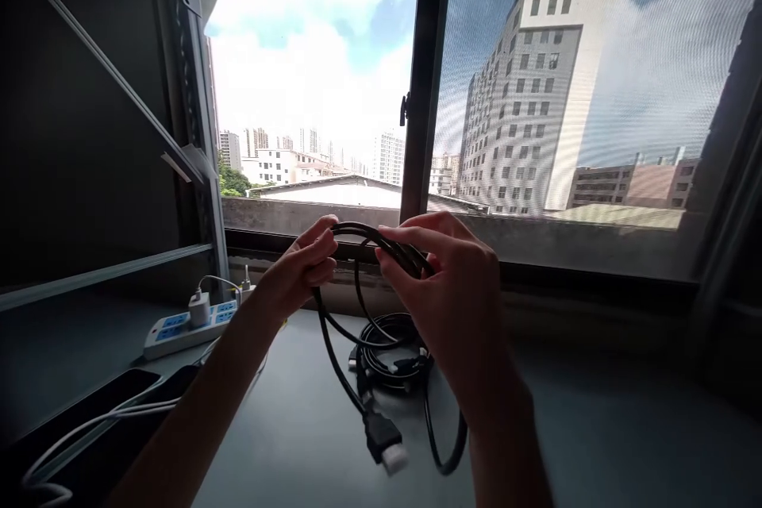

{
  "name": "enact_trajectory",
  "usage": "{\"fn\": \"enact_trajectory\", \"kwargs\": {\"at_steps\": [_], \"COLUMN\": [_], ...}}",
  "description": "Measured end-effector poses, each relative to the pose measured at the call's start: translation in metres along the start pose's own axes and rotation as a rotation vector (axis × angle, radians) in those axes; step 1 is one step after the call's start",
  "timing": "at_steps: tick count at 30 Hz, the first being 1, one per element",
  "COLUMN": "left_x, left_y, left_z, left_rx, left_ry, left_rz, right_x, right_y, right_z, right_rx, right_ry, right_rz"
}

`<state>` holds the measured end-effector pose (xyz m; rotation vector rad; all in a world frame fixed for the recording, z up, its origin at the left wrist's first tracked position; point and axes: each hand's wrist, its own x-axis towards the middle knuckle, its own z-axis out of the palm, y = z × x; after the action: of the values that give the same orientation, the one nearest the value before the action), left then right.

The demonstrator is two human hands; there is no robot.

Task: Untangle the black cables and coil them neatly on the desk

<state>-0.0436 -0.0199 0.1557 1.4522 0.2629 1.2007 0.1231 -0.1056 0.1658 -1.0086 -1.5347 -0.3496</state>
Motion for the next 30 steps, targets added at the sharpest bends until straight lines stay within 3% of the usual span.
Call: {"fn": "enact_trajectory", "kwargs": {"at_steps": [4, 9, 14, 24, 30], "left_x": [-0.001, -0.007, -0.010, -0.006, -0.004], "left_y": [0.000, 0.003, 0.006, -0.004, -0.004], "left_z": [0.007, 0.018, 0.018, 0.017, 0.016], "left_rx": [0.210, 0.287, 0.257, 0.169, 0.216], "left_ry": [0.093, 0.204, 0.136, 0.025, 0.054], "left_rz": [0.183, 0.318, 0.280, 0.219, 0.185], "right_x": [0.001, 0.001, 0.000, 0.003, 0.003], "right_y": [-0.001, -0.003, -0.004, 0.001, -0.003], "right_z": [0.001, -0.001, -0.005, -0.003, 0.000], "right_rx": [0.034, 0.051, 0.102, 0.453, 0.480], "right_ry": [0.004, 0.020, 0.022, -0.179, -0.287], "right_rz": [-0.012, 0.003, -0.010, 0.132, 0.157]}}
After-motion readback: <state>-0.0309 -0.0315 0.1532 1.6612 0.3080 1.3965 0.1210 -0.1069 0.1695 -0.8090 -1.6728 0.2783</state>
